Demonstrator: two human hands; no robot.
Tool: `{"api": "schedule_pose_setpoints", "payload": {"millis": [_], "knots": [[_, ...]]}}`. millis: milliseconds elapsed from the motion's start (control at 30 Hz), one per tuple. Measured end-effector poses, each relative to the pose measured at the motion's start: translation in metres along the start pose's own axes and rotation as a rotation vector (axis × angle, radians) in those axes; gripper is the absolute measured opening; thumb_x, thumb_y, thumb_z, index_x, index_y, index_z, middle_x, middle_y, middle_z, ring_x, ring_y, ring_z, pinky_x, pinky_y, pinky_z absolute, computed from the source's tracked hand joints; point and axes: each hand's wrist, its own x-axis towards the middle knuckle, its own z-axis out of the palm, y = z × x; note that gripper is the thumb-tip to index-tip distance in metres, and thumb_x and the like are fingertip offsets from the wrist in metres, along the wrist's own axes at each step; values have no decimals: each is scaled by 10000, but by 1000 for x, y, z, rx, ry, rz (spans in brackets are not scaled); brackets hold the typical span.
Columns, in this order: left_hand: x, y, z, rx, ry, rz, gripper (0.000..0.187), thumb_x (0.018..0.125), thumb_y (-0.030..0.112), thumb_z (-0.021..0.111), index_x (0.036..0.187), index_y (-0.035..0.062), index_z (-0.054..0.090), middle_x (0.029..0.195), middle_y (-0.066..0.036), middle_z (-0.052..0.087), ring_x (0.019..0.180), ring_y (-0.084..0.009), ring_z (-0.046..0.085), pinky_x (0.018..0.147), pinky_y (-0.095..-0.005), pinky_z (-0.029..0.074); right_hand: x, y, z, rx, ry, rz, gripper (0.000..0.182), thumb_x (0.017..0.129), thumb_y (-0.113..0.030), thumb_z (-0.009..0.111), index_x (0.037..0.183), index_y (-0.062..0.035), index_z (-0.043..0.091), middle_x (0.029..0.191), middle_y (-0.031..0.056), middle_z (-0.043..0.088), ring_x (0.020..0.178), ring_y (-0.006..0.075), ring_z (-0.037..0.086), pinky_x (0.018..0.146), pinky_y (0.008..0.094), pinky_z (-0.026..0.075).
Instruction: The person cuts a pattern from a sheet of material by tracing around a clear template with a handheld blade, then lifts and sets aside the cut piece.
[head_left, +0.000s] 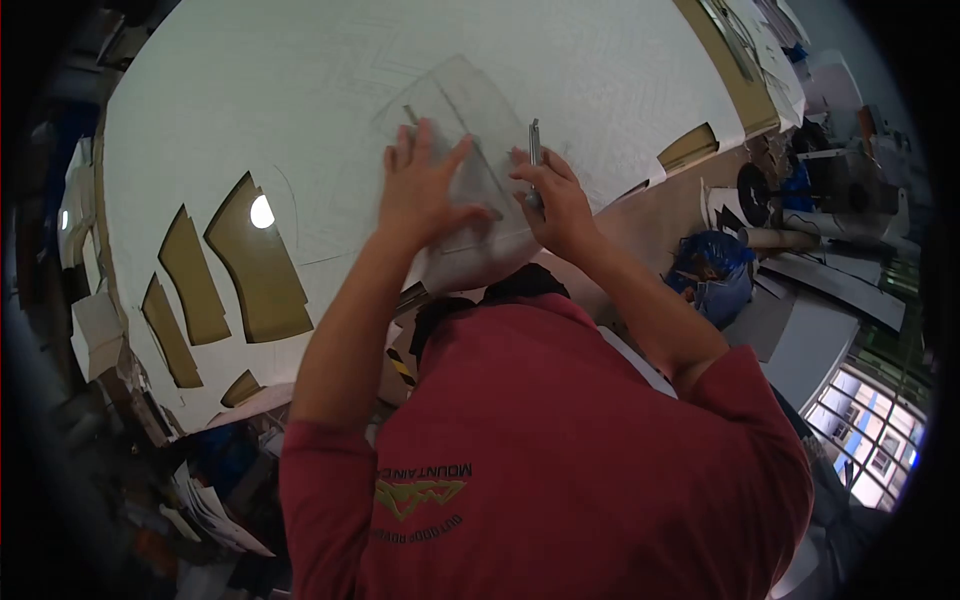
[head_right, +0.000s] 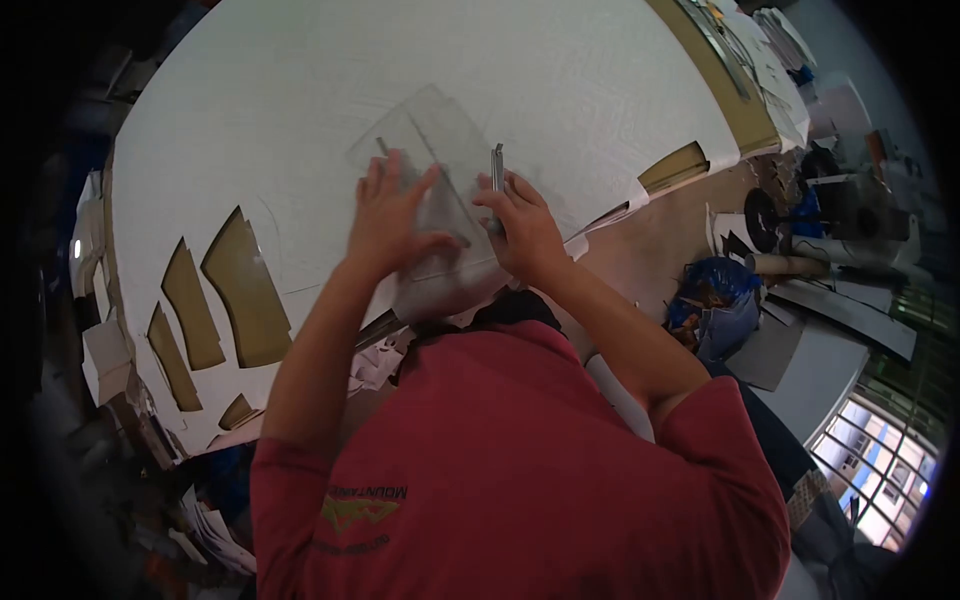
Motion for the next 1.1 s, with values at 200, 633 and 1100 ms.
{"api": "schedule_pose_setpoints", "payload": {"millis": [200,633,1100], "knots": [[3,12,29,-192,325,60,818,805,492,850,1463,95,570,1534,-252,448,1460,-488,370,1209,-550,327,6,32,-23,-104,-213,1,337,894,-142,739,1204,-127,606,1471,151,610,1439,398,464,1232,561,285],[-46,-92,-32,-77,105,-870,719,834,466,850,1193,-107,605,1165,-319,657,1104,-449,647,1006,-503,508,21,42,-8,-30,-159,-147,342,902,-84,722,1217,-93,590,1502,168,586,1394,452,490,1212,577,318],[-98,-192,-24,-309,349,-875,511,919,409,763,1227,16,658,1220,-234,712,1161,-424,672,963,-497,537,14,33,-6,-230,-45,-102,366,894,-33,714,1234,-79,586,1425,194,640,1269,490,570,1131,545,426]]}}
